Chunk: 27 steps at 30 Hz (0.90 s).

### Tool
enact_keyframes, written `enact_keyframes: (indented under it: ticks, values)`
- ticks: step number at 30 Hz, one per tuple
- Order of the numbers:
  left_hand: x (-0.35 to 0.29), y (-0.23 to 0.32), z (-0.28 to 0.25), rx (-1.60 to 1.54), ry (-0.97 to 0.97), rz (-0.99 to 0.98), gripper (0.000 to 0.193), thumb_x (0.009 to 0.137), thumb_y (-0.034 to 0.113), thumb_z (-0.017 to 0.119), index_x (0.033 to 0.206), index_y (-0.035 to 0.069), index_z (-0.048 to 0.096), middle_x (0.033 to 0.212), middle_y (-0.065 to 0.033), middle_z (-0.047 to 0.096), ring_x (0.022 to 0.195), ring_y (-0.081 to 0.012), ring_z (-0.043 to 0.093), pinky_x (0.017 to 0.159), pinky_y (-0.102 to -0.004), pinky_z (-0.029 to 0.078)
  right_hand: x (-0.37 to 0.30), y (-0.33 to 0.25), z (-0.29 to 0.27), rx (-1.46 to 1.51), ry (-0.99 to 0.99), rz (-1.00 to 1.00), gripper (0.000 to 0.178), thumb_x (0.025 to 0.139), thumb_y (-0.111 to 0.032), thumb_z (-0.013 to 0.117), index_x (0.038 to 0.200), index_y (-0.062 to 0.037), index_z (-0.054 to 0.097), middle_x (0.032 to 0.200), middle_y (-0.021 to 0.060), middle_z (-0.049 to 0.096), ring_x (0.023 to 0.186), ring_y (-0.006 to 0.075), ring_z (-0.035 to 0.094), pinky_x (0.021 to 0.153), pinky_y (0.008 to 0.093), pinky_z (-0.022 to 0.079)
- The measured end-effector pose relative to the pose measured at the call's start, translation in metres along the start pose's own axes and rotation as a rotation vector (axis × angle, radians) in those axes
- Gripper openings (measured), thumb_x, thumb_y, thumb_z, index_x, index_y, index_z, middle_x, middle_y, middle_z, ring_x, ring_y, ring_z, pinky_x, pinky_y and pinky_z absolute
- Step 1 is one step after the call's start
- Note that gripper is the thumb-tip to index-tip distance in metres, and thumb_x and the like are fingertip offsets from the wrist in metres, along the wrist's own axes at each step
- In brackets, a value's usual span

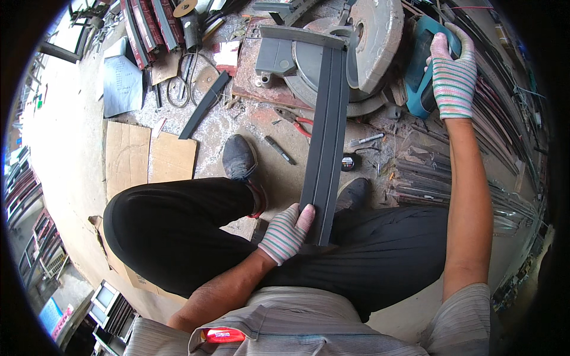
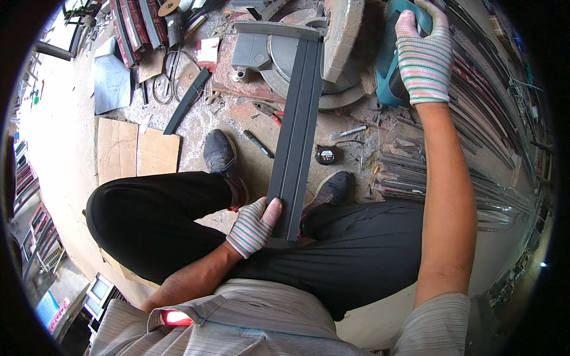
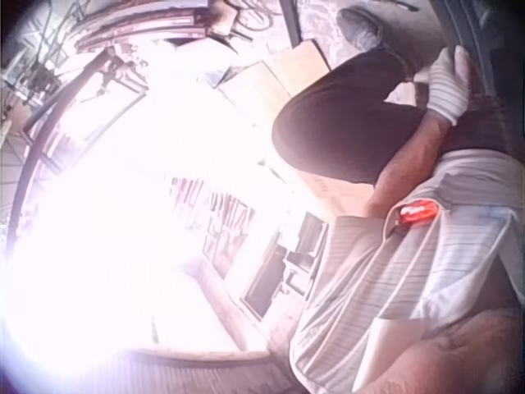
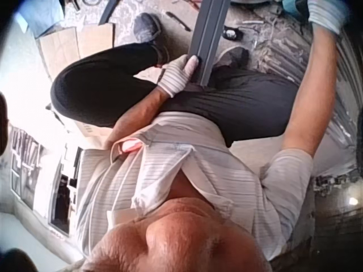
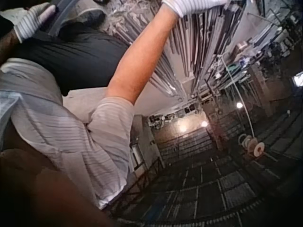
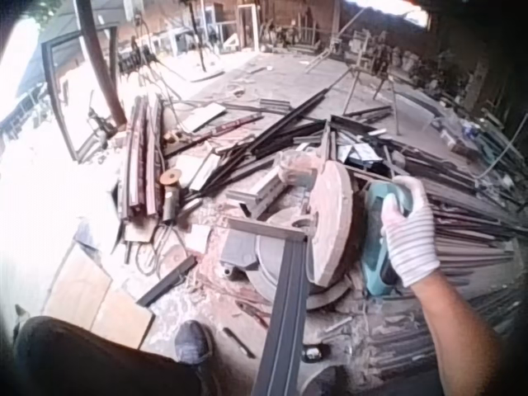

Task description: The person cuts a long dark metal profile using a miter saw, then removes a protective film from the cut piece. They place the cut profile onto a window frame assembly and later walk to a storage area to select another profile.

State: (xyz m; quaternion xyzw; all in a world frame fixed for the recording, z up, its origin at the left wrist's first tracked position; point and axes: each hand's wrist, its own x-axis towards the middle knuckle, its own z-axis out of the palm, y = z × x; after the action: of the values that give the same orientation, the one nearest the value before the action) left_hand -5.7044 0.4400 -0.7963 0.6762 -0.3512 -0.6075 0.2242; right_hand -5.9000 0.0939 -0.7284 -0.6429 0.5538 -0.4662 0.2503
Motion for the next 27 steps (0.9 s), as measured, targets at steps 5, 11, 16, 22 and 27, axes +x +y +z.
enact_keyframes:
  ticks: [5, 11, 16, 22, 27]
  values:
    - [0.0, -0.001, 0.0, -0.008, 0.009, -0.006, 0.046, 0.105, 0.04, 0.049, 0.102, -0.004, 0.062, 0.072, -0.006, 0.061, 0.067, -0.0125, 0.056, 0.064, -0.0306, 0.048, 0.0, 0.0, 0.0, 0.003, -0.001, -0.002, 0.035, 0.098, -0.024, 0.064, 0.129, -0.0109, 0.056, 0.08, -0.0004, 0.059, 0.063, 0.006, 0.055, 0.057, 0.0218, 0.05]
    - [-0.001, 0.001, -0.002, 0.03, 0.01, -0.016, 0.045, 0.105, 0.039, 0.05, 0.098, -0.003, 0.063, 0.071, -0.008, 0.06, 0.065, -0.0146, 0.057, 0.063, -0.0318, 0.048, 0.0, -0.001, 0.001, -0.01, -0.002, -0.001, 0.034, 0.099, -0.024, 0.064, 0.13, -0.0105, 0.056, 0.08, -0.0003, 0.059, 0.063, 0.0058, 0.055, 0.058, 0.0214, 0.05]
    - [-0.003, 0.007, -0.003, 0.04, 0.017, -0.015, 0.045, 0.105, 0.039, 0.049, 0.095, -0.003, 0.062, 0.07, -0.0096, 0.061, 0.065, -0.0169, 0.058, 0.063, -0.0331, 0.049, 0.0, 0.0, 0.001, 0.008, 0.002, 0.012, 0.034, 0.097, -0.023, 0.064, 0.128, -0.0111, 0.056, 0.08, 0.0011, 0.062, 0.058, 0.0069, 0.056, 0.053, 0.0229, 0.05]
    - [-0.002, 0.012, -0.005, 0.008, -0.002, -0.058, 0.048, 0.105, 0.042, 0.048, 0.094, -0.003, 0.061, 0.079, -0.0254, 0.065, 0.077, -0.0397, 0.065, 0.072, -0.0446, 0.049, -0.001, 0.004, 0.002, 0.031, 0.012, 0.003, 0.033, 0.097, -0.024, 0.064, 0.126, -0.0114, 0.057, 0.081, 0.001, 0.063, 0.057, 0.0071, 0.057, 0.053, 0.0245, 0.05]
    - [-0.001, 0.004, -0.003, 0.027, 0.015, -0.031, 0.048, 0.105, 0.041, 0.048, 0.091, -0.003, 0.06, 0.076, -0.0255, 0.063, 0.075, -0.0398, 0.064, 0.07, -0.0451, 0.049, -0.006, 0.006, 0.003, 0.021, 0.029, -0.012, 0.033, 0.096, -0.024, 0.064, 0.125, -0.0106, 0.057, 0.08, 0.0003, 0.062, 0.056, 0.0068, 0.055, 0.053, 0.0232, 0.049]
